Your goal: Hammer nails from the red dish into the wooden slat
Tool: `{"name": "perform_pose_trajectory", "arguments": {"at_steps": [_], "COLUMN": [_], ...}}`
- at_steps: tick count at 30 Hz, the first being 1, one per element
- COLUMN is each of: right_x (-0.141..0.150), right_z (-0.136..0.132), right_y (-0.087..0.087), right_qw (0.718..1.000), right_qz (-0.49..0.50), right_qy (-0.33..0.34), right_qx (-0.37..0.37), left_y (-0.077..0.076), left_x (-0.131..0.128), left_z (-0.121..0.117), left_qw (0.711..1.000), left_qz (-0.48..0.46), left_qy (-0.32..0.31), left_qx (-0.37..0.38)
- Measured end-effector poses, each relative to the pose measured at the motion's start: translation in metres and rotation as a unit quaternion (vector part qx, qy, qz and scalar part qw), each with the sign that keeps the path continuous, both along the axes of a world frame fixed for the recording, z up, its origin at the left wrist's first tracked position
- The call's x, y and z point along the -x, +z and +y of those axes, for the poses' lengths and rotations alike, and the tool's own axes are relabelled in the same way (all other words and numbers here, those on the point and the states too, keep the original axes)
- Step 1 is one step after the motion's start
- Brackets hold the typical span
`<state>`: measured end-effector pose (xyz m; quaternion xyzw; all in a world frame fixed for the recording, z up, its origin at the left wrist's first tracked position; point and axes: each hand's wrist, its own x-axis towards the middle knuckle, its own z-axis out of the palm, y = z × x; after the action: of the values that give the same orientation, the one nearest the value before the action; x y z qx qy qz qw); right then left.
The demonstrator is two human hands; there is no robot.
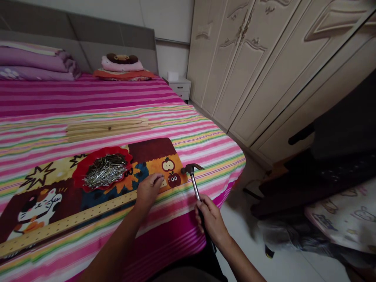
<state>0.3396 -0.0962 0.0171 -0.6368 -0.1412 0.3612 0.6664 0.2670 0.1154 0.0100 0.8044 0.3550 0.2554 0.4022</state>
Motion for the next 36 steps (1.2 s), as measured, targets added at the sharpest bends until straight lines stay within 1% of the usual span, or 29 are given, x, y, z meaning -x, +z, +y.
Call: {"name": "perform_pose_trajectory", "arguments": {"at_steps": [4, 5, 7, 10, 13, 16, 19, 21, 23, 26, 29, 31, 32, 34, 36], "right_x": [0.007, 0.007, 0.007, 0.005, 0.004, 0.007, 0.009, 0.01, 0.011, 0.013, 0.017, 0.02, 0.021, 0.025, 0.027], "right_z": [-0.002, -0.001, 0.001, 0.006, 0.012, 0.017, 0.019, 0.019, 0.018, 0.016, 0.016, 0.017, 0.017, 0.016, 0.014], "right_y": [0.017, 0.021, 0.027, 0.032, 0.039, 0.048, 0.05, 0.047, 0.043, 0.039, 0.031, 0.02, 0.012, -0.006, -0.024], "right_qw": [0.999, 0.998, 0.992, 0.966, 0.94, 0.921, 0.916, 0.927, 0.945, 0.972, 0.992, 0.998, 0.997, 0.991, 0.984], "right_qz": [-0.016, -0.035, -0.105, -0.218, -0.289, -0.344, -0.355, -0.327, -0.278, -0.201, -0.106, -0.019, 0.024, 0.088, 0.131], "right_qy": [0.039, 0.048, 0.075, 0.131, 0.17, 0.181, 0.184, 0.175, 0.156, 0.105, 0.034, -0.021, -0.047, -0.092, -0.118], "right_qx": [-0.001, -0.003, 0.002, 0.037, 0.056, 0.033, 0.035, 0.055, 0.064, 0.055, 0.057, 0.063, 0.06, 0.035, 0.008], "left_y": [-0.004, -0.005, -0.006, -0.008, -0.01, -0.01, -0.012, -0.014, -0.016, -0.018, -0.019, -0.017, -0.016, -0.01, 0.001], "left_x": [0.0, 0.001, 0.002, 0.003, 0.003, 0.002, 0.002, 0.002, 0.002, 0.002, 0.004, 0.007, 0.011, 0.021, 0.037], "left_z": [-0.002, -0.002, -0.004, -0.004, -0.004, -0.004, -0.004, -0.003, -0.002, -0.002, -0.005, -0.005, -0.002, 0.008, 0.025], "left_qw": [0.998, 0.997, 0.997, 0.995, 0.994, 0.994, 0.993, 0.991, 0.99, 0.991, 0.993, 0.993, 0.993, 0.988, 0.978], "left_qz": [0.012, 0.011, 0.009, 0.012, 0.021, 0.013, 0.007, 0.012, 0.011, -0.004, -0.02, -0.028, -0.031, -0.029, -0.006], "left_qy": [-0.023, -0.025, -0.028, -0.032, -0.029, -0.032, -0.043, -0.045, -0.045, -0.048, -0.053, -0.046, -0.036, -0.003, 0.046], "left_qx": [-0.057, -0.065, -0.077, -0.09, -0.099, -0.104, -0.114, -0.124, -0.13, -0.127, -0.107, -0.101, -0.11, -0.151, -0.203]}}
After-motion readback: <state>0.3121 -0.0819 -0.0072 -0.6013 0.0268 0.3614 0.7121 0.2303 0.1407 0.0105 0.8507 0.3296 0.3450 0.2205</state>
